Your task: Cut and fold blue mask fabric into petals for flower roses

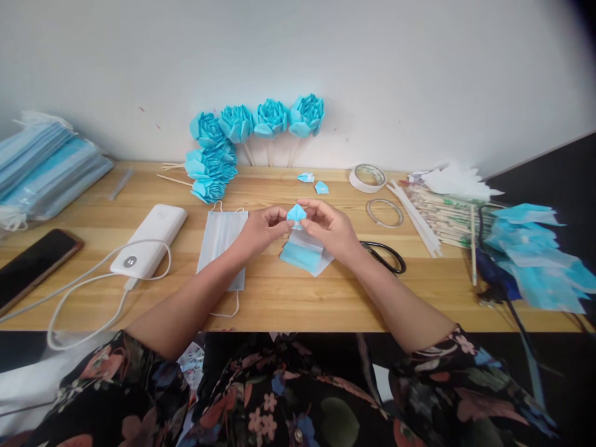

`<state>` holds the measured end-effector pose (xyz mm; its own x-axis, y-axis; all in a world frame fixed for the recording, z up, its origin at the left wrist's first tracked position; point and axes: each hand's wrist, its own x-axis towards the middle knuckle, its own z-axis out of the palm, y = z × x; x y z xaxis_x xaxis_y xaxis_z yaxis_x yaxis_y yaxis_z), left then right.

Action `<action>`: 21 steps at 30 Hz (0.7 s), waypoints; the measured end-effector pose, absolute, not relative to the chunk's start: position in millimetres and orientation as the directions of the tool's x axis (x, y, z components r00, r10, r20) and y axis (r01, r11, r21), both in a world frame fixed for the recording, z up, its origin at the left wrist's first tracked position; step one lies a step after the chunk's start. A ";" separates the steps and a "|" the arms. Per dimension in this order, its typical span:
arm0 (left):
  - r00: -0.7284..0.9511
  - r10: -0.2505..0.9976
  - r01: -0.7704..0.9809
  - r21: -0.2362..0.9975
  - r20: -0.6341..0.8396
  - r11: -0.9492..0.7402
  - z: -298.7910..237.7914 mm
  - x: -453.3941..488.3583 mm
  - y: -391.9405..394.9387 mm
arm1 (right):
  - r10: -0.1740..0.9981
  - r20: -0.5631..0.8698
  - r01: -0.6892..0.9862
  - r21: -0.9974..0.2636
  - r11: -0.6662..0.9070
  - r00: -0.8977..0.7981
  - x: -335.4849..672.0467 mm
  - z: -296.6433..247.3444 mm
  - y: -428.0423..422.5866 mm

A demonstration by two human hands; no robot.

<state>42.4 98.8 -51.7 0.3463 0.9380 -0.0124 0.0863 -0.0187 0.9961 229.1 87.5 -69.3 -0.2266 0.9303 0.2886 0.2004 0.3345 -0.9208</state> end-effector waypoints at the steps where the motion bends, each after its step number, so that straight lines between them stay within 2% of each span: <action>1: 0.347 0.938 0.094 0.995 -0.012 -0.022 -51.1 42.9 98.5 | 0.929 0.298 0.217 -0.913 0.344 -0.217 228.7 -69.4 87.3; 8: 0.370 0.929 0.096 0.995 0.000 -0.038 -54.0 42.5 98.8 | 0.930 0.314 0.278 -0.892 0.357 -0.189 230.6 -64.9 88.5; 12: 0.310 0.951 0.085 0.996 0.010 -0.038 -59.6 39.1 101.7 | 0.925 0.379 0.312 -0.876 0.368 -0.027 256.9 -45.9 94.8; 15: 0.292 0.956 0.065 0.997 0.013 -0.033 -63.0 38.4 103.2 | 0.944 0.328 0.418 -0.860 0.293 0.013 285.0 -34.4 89.9; 17: 0.293 0.956 0.058 0.998 0.015 -0.034 -63.5 39.0 103.1 | 0.962 0.272 0.548 -0.802 0.239 -0.021 300.7 -34.6 80.4; 21: 0.284 0.959 0.053 0.998 0.010 -0.026 -61.4 40.3 101.6 | 0.972 0.218 0.781 -0.591 0.199 -0.083 316.7 -51.3 58.6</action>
<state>40.3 101.6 -61.4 0.2836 0.9589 0.0103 0.0526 -0.0263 0.9983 316.7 58.6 -51.3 -0.0828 0.9724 0.2180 0.7815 0.1991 -0.5914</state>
